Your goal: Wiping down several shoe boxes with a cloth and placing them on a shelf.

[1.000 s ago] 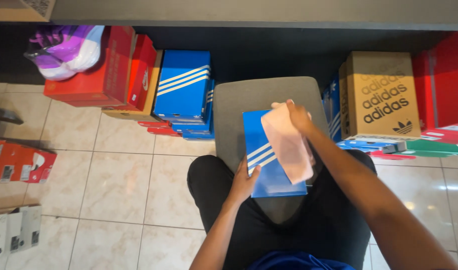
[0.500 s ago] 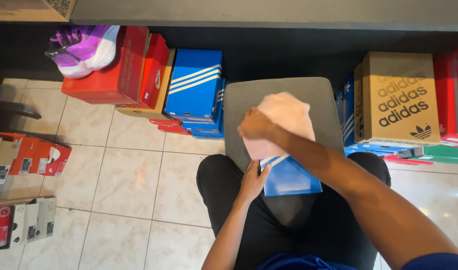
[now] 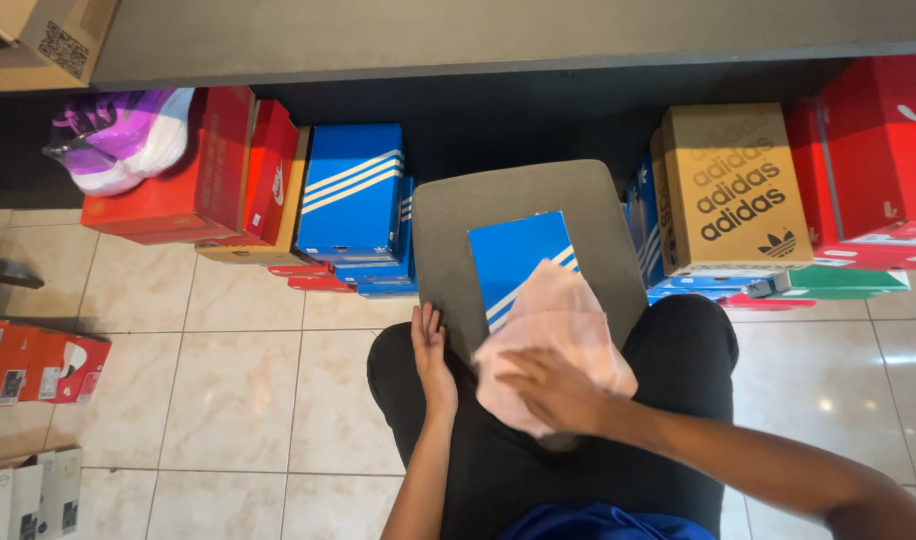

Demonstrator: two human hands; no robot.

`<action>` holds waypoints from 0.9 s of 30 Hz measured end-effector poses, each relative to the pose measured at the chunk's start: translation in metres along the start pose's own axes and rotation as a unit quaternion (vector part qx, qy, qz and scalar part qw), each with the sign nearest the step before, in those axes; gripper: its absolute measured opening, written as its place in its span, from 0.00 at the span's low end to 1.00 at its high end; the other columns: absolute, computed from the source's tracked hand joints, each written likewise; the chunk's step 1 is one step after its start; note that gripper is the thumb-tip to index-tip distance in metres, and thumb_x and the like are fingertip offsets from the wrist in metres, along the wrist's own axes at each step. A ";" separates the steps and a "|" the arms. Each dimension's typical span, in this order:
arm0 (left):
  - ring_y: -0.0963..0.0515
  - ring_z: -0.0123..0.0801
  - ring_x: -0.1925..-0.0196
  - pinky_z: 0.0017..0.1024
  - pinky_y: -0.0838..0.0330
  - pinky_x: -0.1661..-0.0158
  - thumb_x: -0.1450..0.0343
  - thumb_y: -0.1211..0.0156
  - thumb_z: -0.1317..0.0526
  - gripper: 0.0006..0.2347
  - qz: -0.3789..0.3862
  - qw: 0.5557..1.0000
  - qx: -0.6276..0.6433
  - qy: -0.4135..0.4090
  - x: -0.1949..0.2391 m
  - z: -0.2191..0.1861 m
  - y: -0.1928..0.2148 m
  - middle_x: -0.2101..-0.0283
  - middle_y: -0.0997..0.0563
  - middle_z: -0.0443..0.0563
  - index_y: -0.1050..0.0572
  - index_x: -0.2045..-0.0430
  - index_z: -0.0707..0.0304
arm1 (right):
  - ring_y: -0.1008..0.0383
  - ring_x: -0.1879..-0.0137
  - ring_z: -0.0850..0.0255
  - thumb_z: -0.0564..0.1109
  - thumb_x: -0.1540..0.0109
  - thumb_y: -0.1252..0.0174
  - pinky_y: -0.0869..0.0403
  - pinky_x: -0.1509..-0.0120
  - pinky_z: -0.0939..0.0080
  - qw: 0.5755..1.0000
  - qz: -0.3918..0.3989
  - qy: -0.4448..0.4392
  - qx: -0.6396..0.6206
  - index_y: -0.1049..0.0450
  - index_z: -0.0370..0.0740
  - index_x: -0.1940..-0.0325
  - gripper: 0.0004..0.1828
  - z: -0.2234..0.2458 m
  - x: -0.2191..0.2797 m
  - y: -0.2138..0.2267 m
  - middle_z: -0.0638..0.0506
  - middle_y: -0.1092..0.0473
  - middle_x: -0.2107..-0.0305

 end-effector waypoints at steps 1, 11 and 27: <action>0.42 0.48 0.24 0.43 0.45 0.31 0.23 0.56 0.58 0.28 0.026 0.998 -0.048 -0.016 0.001 0.005 -0.005 0.25 0.43 0.61 0.52 0.25 0.60 | 0.39 0.29 0.42 0.50 0.35 0.49 0.40 0.32 0.43 0.999 0.015 -0.024 0.033 0.34 0.43 0.32 0.26 -0.010 0.000 0.004 0.38 0.37 0.35; 0.31 0.55 0.32 0.43 0.28 0.41 0.21 0.54 0.59 0.26 0.202 0.942 -0.269 -0.002 0.015 -0.003 -0.028 0.29 0.39 0.68 0.48 0.26 0.63 | 0.57 0.17 0.51 0.67 0.29 0.61 0.58 0.16 0.45 0.888 0.025 -0.389 0.243 0.50 0.50 0.19 0.37 -0.157 -0.097 0.033 0.46 0.52 0.23; 0.39 0.68 0.30 0.55 0.37 0.36 0.28 0.42 0.62 0.31 0.220 0.897 -0.381 -0.037 -0.015 -0.025 -0.045 0.33 0.39 0.73 0.47 0.28 0.68 | 0.42 0.31 0.22 0.51 0.32 0.52 0.35 0.28 0.30 0.726 -0.161 -0.613 -0.268 0.51 0.36 0.21 0.37 0.054 0.018 0.064 0.14 0.46 0.35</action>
Point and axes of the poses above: each hand's wrist, its own x-axis away from the middle knuckle, its own y-axis out of the back of the hand, z = x × y, the point moved 1 cm from there along -x, towards the middle knuckle
